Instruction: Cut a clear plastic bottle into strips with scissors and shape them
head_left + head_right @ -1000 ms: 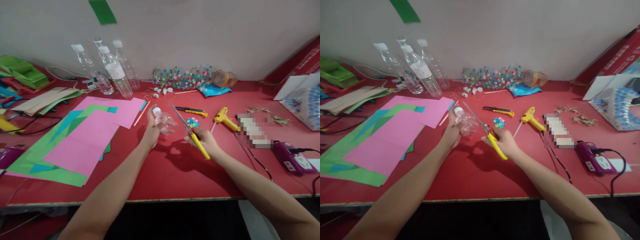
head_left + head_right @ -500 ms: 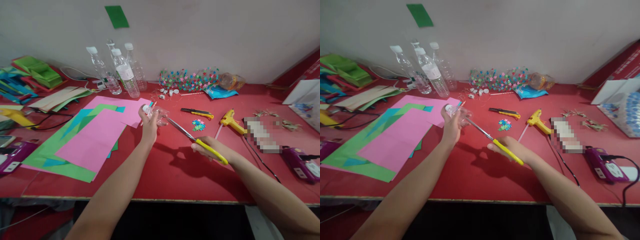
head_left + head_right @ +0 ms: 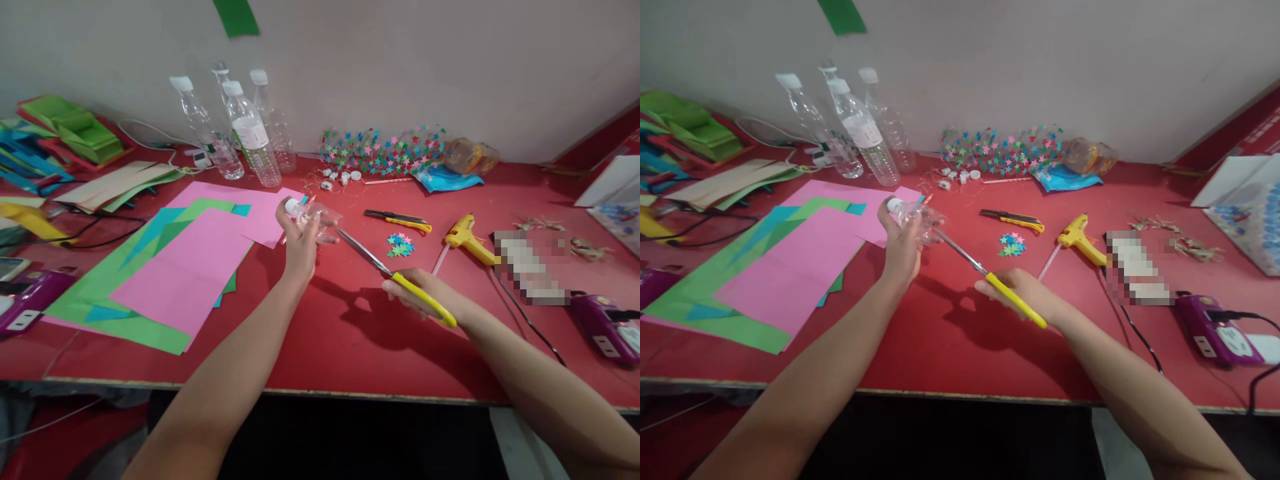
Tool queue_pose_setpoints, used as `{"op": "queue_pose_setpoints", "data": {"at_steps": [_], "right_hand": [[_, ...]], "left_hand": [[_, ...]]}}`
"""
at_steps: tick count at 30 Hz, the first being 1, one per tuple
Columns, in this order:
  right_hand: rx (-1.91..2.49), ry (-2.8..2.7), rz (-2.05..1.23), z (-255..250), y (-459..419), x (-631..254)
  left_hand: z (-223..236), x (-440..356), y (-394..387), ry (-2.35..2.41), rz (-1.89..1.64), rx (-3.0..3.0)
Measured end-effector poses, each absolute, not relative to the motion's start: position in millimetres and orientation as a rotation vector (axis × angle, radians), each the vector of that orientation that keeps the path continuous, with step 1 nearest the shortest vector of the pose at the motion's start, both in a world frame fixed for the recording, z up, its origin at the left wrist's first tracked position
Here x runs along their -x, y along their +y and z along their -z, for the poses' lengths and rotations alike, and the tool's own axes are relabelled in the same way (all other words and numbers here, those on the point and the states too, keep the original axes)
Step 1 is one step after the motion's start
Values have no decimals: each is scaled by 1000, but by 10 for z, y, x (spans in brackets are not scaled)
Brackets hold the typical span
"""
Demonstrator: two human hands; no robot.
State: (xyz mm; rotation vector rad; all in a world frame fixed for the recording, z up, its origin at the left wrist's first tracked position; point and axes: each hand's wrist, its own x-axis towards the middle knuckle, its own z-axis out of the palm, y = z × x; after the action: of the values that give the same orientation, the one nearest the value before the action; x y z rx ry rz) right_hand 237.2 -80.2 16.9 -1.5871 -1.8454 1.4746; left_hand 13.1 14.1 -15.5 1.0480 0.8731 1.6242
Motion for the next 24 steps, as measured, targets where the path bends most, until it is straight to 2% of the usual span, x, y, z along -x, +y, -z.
{"op": "queue_pose_setpoints", "data": {"at_steps": [24], "right_hand": [[1554, -1826, -1552, -293, -833, -2263]], "left_hand": [[309, -187, 85, 855, -1576, -1291]]}}
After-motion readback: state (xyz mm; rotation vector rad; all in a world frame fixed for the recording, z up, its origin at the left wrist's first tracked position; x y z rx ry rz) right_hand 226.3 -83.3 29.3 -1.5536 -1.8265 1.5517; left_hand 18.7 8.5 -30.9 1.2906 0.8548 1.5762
